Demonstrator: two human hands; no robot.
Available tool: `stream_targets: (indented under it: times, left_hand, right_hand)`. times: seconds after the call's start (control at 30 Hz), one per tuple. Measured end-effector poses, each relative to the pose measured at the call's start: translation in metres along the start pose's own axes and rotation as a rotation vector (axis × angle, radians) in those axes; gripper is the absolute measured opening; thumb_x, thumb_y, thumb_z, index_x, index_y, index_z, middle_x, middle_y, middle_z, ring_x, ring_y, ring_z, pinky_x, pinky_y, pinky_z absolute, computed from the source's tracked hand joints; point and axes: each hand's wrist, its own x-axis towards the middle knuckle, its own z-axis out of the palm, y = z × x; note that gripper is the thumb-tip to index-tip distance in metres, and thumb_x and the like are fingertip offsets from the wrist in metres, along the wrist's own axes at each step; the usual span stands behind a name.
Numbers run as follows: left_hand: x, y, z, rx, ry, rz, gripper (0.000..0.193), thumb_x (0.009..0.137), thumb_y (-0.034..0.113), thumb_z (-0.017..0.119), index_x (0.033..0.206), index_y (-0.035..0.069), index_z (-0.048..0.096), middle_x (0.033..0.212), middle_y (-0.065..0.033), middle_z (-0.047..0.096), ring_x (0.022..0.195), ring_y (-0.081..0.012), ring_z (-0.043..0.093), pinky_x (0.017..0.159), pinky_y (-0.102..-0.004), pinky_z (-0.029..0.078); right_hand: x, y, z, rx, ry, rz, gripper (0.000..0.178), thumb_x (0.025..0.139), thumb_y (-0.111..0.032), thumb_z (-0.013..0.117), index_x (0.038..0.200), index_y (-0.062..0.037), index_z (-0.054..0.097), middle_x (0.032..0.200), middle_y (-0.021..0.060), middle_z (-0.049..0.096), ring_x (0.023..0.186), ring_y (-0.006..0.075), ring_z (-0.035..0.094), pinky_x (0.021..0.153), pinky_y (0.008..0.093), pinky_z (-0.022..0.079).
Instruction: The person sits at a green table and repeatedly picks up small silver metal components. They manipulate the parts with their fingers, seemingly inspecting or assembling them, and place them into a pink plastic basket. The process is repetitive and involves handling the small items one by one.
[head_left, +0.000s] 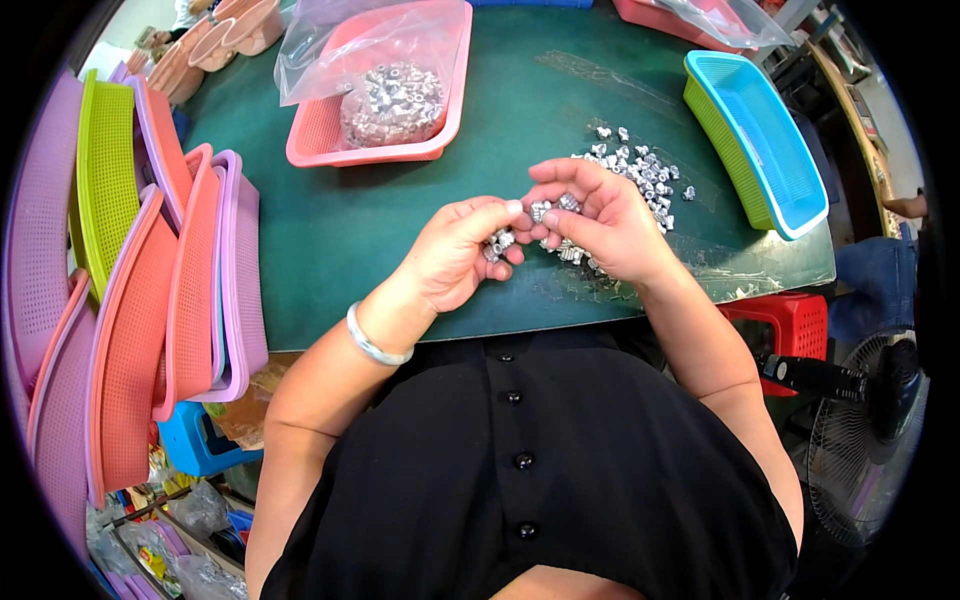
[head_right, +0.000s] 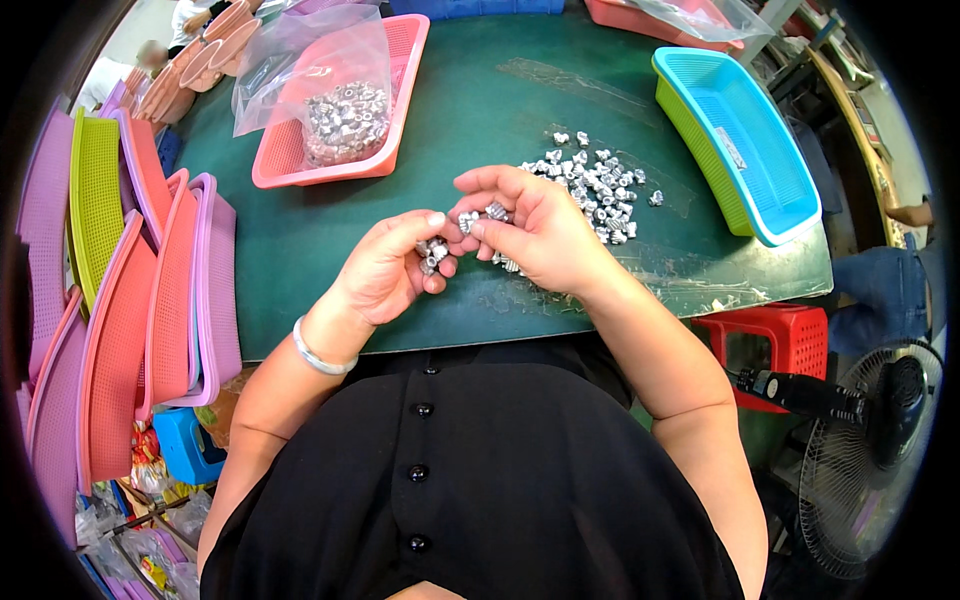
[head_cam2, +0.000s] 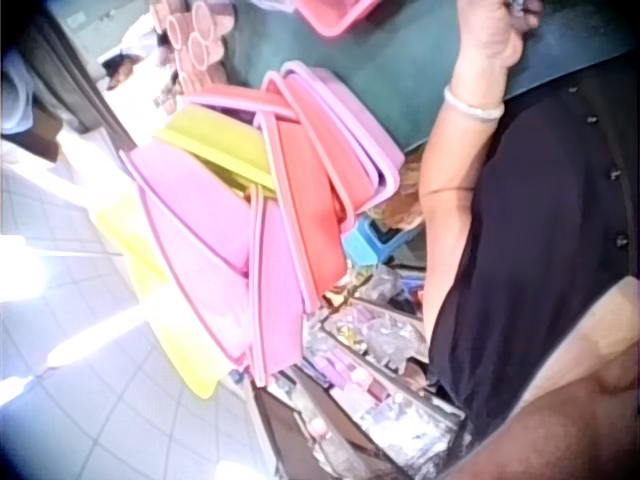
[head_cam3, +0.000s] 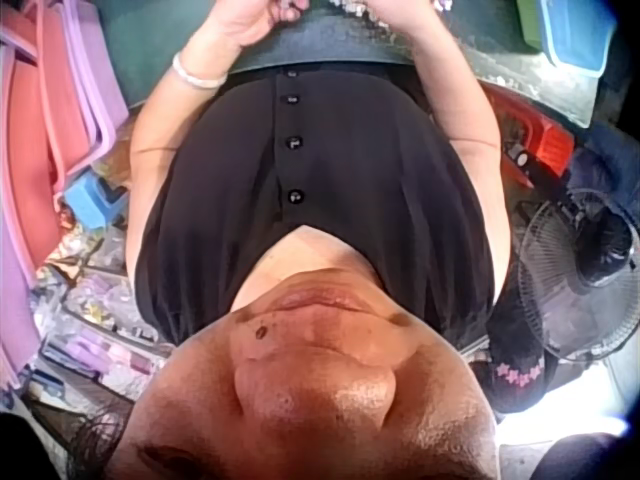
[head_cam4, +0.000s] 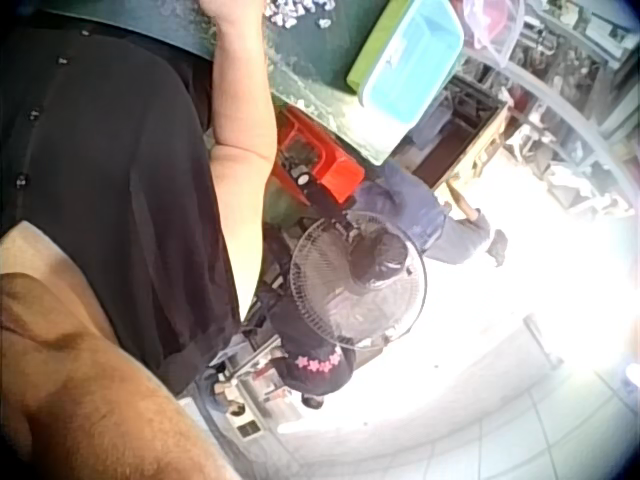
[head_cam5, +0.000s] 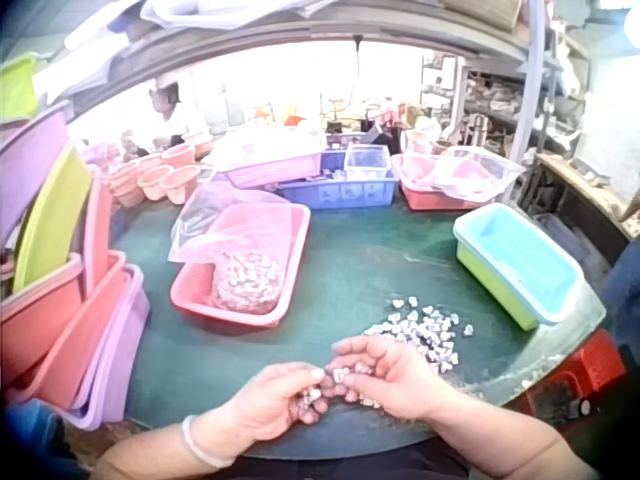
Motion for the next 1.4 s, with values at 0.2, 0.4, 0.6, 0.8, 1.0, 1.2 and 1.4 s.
stream_targets:
  times: [0.2, 0.4, 0.6, 0.8, 1.0, 1.2, 1.4]
  left_hand:
    - [0.0007, -0.0041, 0.0026, 0.055, 0.072, -0.008, 0.018, 0.083, 0.021, 0.058, 0.086, 0.003, 0.058, 0.076, -0.0027, 0.058, 0.060, -0.0081, 0.050, 0.048, -0.0191, 0.039]
    - [0.0017, -0.0060, 0.0047, 0.046, 0.069, -0.002, 0.017, 0.083, 0.022, 0.060, 0.085, 0.005, 0.058, 0.075, -0.0006, 0.056, 0.061, -0.0071, 0.049, 0.050, -0.0187, 0.039]
    - [0.0042, -0.0059, 0.0011, -0.012, 0.030, -0.034, 0.019, 0.085, 0.025, 0.055, 0.083, 0.006, 0.058, 0.075, -0.0003, 0.055, 0.061, -0.0079, 0.048, 0.050, -0.0193, 0.039]
    - [0.0023, -0.0043, 0.0042, -0.019, 0.057, -0.036, 0.020, 0.086, 0.023, 0.053, 0.083, 0.004, 0.058, 0.074, -0.0011, 0.055, 0.060, -0.0080, 0.048, 0.048, -0.0185, 0.037]
    - [0.0010, -0.0029, 0.0054, -0.008, 0.062, -0.013, 0.018, 0.085, 0.019, 0.051, 0.084, 0.003, 0.057, 0.075, -0.0022, 0.055, 0.061, -0.0081, 0.048, 0.048, -0.0181, 0.037]
    - [0.0005, -0.0012, 0.0022, -0.162, -0.010, 0.011, 0.013, 0.082, 0.014, 0.050, 0.086, 0.002, 0.056, 0.076, -0.0040, 0.056, 0.063, -0.0105, 0.051, 0.050, -0.0207, 0.042]
    - [0.0002, -0.0001, 0.0036, -0.156, -0.043, -0.008, 0.012, 0.081, 0.016, 0.055, 0.086, 0.005, 0.056, 0.076, -0.0033, 0.056, 0.063, -0.0107, 0.051, 0.052, -0.0211, 0.042]
  right_hand:
    - [-0.0049, 0.0024, 0.0029, -0.153, 0.028, -0.044, 0.038, 0.079, 0.005, 0.049, 0.117, 0.0013, 0.045, 0.101, 0.0098, 0.060, 0.078, 0.0107, 0.058, 0.066, 0.0230, 0.048]
    - [-0.0052, 0.0002, 0.0029, -0.465, -0.037, -0.176, 0.042, 0.082, 0.005, 0.046, 0.123, 0.0013, 0.040, 0.106, 0.0106, 0.058, 0.078, 0.0098, 0.056, 0.066, 0.0210, 0.046]
    - [-0.0044, -0.0015, 0.0011, -0.041, 0.001, -0.017, 0.042, 0.080, 0.006, 0.044, 0.122, 0.0023, 0.039, 0.103, 0.0135, 0.057, 0.071, 0.0107, 0.055, 0.062, 0.0230, 0.047]
    - [-0.0031, 0.0011, -0.0019, -0.008, 0.007, 0.013, 0.034, 0.081, 0.005, 0.043, 0.115, 0.0049, 0.040, 0.103, 0.0140, 0.056, 0.072, 0.0113, 0.055, 0.060, 0.0229, 0.047]
    - [-0.0024, 0.0030, -0.0029, -0.010, -0.006, 0.000, 0.033, 0.080, 0.005, 0.044, 0.113, 0.0047, 0.040, 0.103, 0.0146, 0.055, 0.074, 0.0119, 0.056, 0.063, 0.0241, 0.047]
    - [-0.0025, 0.0027, -0.0032, -0.006, -0.005, 0.030, 0.035, 0.079, 0.006, 0.043, 0.114, 0.0044, 0.039, 0.102, 0.0147, 0.055, 0.074, 0.0117, 0.056, 0.063, 0.0244, 0.047]
    - [-0.0026, 0.0004, 0.0031, -0.216, 0.022, -0.067, 0.042, 0.081, 0.005, 0.047, 0.121, 0.0003, 0.036, 0.092, 0.0115, 0.060, 0.065, 0.0096, 0.054, 0.058, 0.0228, 0.047]
